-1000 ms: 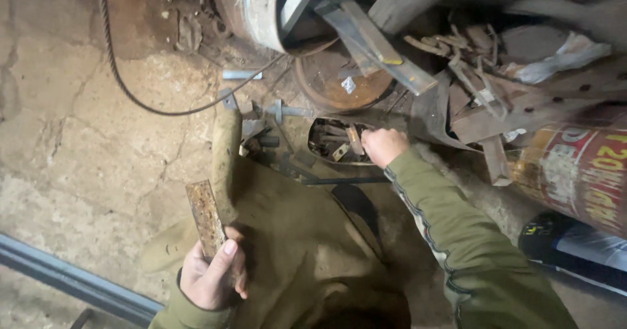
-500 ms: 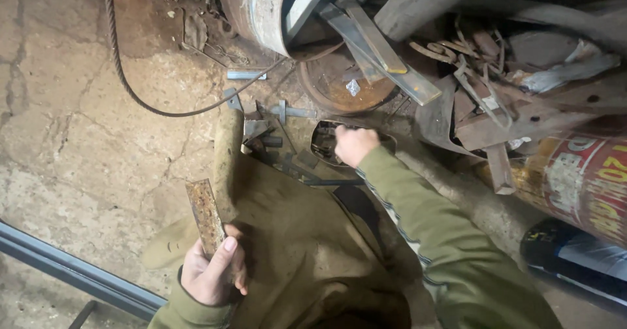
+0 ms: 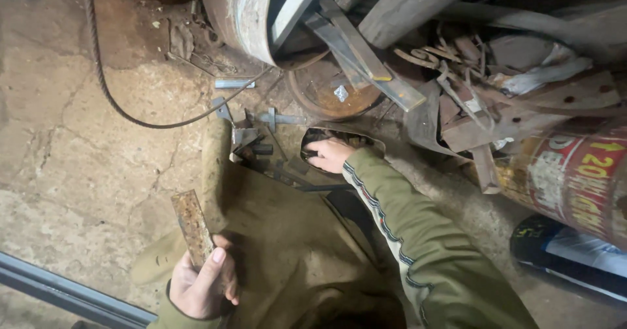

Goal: Sorting and arranging various metal plates and pieces on a workbench and beam.

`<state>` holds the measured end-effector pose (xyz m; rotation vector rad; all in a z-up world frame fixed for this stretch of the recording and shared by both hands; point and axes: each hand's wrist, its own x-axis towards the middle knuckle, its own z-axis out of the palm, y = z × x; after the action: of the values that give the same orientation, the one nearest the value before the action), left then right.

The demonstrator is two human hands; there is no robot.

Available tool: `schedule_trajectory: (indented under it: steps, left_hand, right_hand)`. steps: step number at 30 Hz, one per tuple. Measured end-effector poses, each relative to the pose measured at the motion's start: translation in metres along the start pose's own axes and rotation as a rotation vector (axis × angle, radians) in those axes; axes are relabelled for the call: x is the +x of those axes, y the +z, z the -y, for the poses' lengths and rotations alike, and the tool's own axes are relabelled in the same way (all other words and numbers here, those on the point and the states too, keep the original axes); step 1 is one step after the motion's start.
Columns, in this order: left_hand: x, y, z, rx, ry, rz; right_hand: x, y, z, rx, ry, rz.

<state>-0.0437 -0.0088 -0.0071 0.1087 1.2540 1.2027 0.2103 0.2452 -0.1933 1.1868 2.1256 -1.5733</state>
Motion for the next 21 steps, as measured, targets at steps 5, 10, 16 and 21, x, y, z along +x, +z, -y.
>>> schedule_trajectory:
  steps: [5, 10, 16, 21]
  left_hand:
    - [0.003, 0.003, 0.001, -0.003, 0.052, -0.011]
    - [0.005, 0.0, 0.0, 0.017, 0.054, -0.02]
    - [0.001, 0.011, -0.007, 0.044, 0.002, -0.042]
    - [0.0, 0.012, -0.012, 0.062, -0.016, -0.064]
  right_hand:
    - [0.017, 0.016, -0.014, -0.315, -0.241, -0.195]
    - [0.025, 0.02, -0.019, -0.563, -0.111, -0.051]
    - [-0.004, 0.016, -0.038, -0.522, -0.04, -0.178]
    - [-0.021, 0.014, -0.035, -0.482, -0.105, -0.247]
